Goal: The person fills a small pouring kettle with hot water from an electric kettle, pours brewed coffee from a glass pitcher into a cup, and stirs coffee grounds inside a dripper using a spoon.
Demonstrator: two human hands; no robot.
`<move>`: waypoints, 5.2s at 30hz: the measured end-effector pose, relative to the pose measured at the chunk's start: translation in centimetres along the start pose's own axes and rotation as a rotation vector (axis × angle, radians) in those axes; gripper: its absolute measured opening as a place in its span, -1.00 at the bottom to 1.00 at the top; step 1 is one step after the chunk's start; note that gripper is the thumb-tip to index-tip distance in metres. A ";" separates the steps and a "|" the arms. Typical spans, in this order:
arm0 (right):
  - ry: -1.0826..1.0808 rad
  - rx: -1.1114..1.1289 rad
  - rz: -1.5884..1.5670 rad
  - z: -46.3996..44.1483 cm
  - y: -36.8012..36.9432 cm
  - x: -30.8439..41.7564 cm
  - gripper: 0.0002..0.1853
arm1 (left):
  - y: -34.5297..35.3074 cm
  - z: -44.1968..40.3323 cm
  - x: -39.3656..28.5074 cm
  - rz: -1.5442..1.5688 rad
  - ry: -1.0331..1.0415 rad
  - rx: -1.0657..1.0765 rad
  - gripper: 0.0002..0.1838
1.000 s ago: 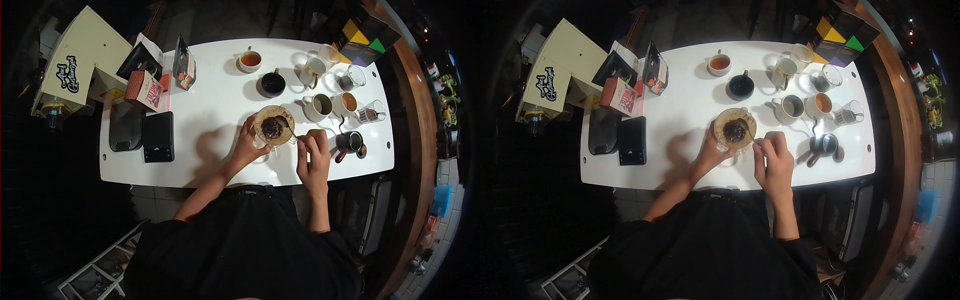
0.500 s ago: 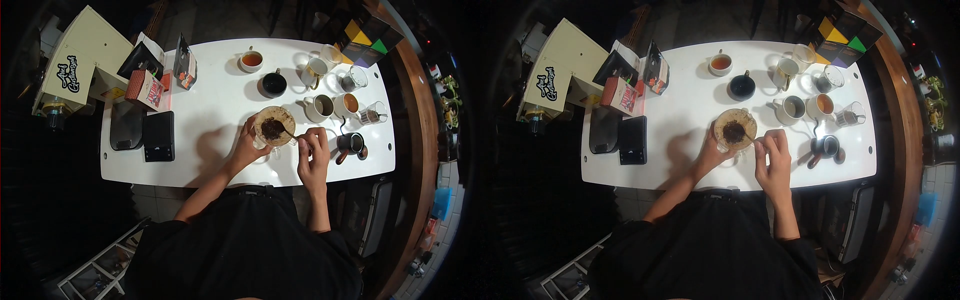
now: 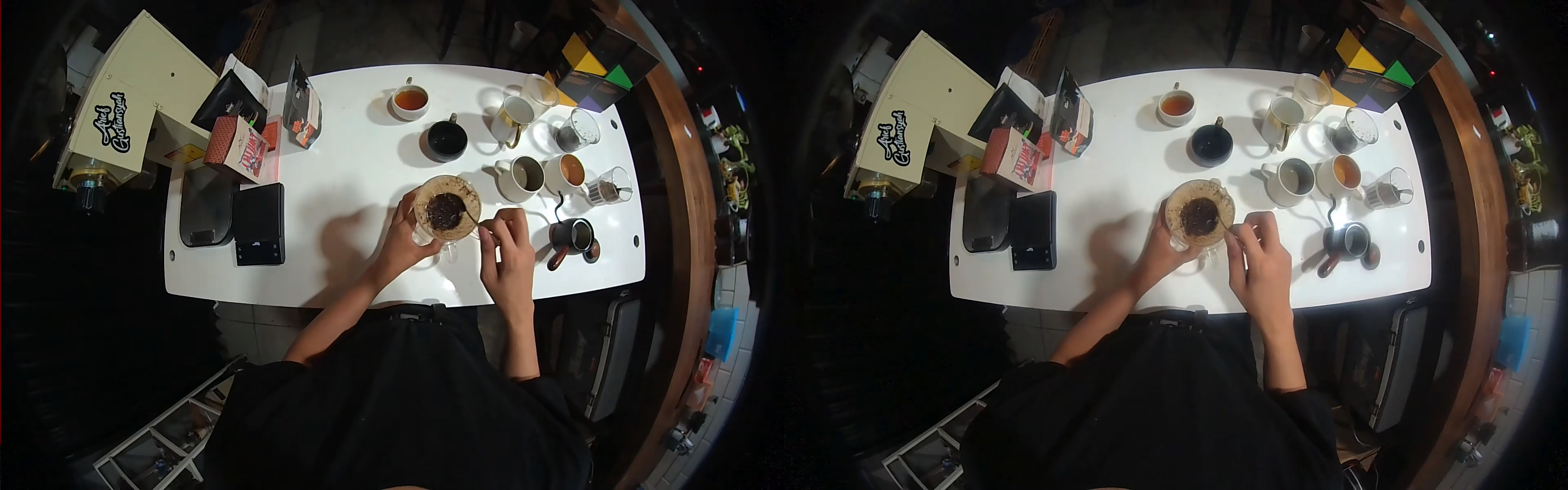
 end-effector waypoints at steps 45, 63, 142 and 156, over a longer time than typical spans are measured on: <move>0.111 -0.018 -0.185 0.2 -0.2 -0.2 -0.97 | 0.2 0.0 0.4 0.007 0.014 0.009 -0.06; 0.050 -0.063 -0.045 -0.1 -0.7 0.3 -0.97 | -0.1 -0.1 0.1 -0.005 -0.018 0.031 -0.11; 0.044 -0.085 -0.076 0.6 -0.8 0.8 -0.94 | -0.5 -0.8 -0.8 0.059 0.036 -0.009 -0.12; 0.110 -0.002 -0.227 0.4 0.0 -0.1 -0.95 | -0.2 -0.6 -0.6 0.146 0.000 -0.006 -0.09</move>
Point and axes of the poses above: each hand's wrist, its own z-axis away from the middle knuckle, its own y-axis out of the palm, x = y × z, the point moved 4 cm from there along -z, towards the middle knuckle, and after that the axes turned 4 degrees about -x, right-handed, at the moved point
